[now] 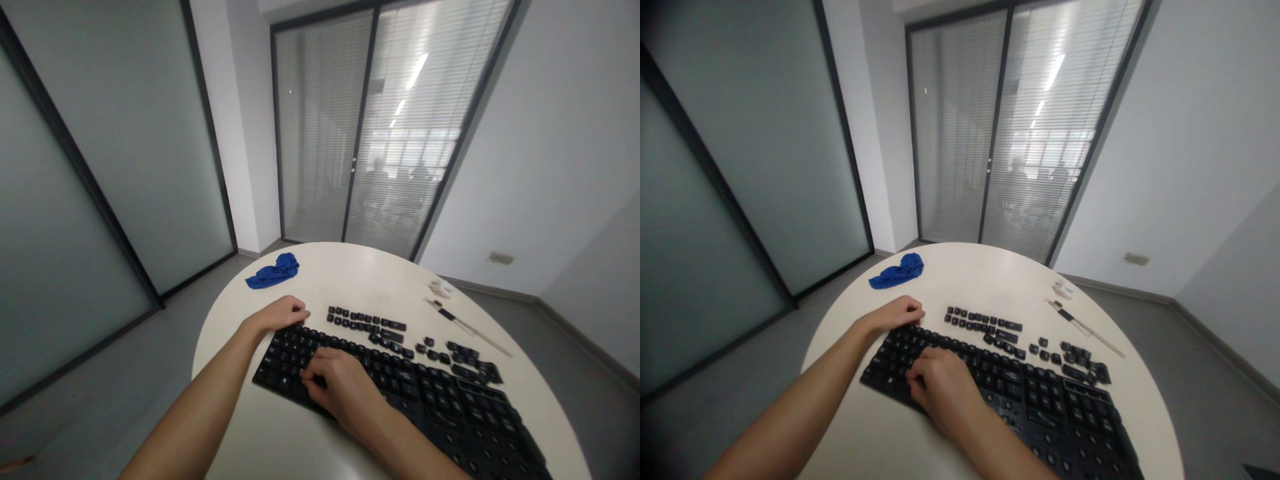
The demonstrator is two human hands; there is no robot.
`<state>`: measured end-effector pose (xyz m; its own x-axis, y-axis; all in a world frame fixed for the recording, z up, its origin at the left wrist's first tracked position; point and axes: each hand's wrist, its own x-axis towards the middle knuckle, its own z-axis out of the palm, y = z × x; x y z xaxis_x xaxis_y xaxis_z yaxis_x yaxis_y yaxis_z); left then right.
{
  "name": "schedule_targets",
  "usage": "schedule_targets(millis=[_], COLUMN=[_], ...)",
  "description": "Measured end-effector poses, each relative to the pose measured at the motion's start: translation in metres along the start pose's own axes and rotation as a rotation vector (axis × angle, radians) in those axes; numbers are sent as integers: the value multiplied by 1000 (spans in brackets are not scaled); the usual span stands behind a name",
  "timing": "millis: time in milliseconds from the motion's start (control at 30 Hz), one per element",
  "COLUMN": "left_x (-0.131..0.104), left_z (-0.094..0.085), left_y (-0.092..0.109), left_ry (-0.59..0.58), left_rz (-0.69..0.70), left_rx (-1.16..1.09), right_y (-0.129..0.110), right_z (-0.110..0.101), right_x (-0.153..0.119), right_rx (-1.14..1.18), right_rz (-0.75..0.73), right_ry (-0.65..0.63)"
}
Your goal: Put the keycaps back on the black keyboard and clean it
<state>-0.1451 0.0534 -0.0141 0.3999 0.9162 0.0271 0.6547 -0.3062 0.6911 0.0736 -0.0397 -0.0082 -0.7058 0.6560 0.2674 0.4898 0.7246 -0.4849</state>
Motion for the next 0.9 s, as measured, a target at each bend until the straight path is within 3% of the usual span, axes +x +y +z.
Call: schedule_targets(millis=[267, 500, 767, 900], left_x=[0, 1, 1, 2], left_z=[0, 0, 2, 2], left_y=[2, -1, -1, -2], left_ry=[-5, -5, 2, 4], left_rz=[-4, 0, -4, -3], left_rx=[1, 9, 18, 21], right_y=[-7, -2, -11, -9], right_z=[-11, -8, -6, -5], right_x=[1, -2, -1, -1], right_rx=[44, 73, -82, -87], right_rz=[25, 3, 99, 75], right_ry=[-46, -27, 1, -7])
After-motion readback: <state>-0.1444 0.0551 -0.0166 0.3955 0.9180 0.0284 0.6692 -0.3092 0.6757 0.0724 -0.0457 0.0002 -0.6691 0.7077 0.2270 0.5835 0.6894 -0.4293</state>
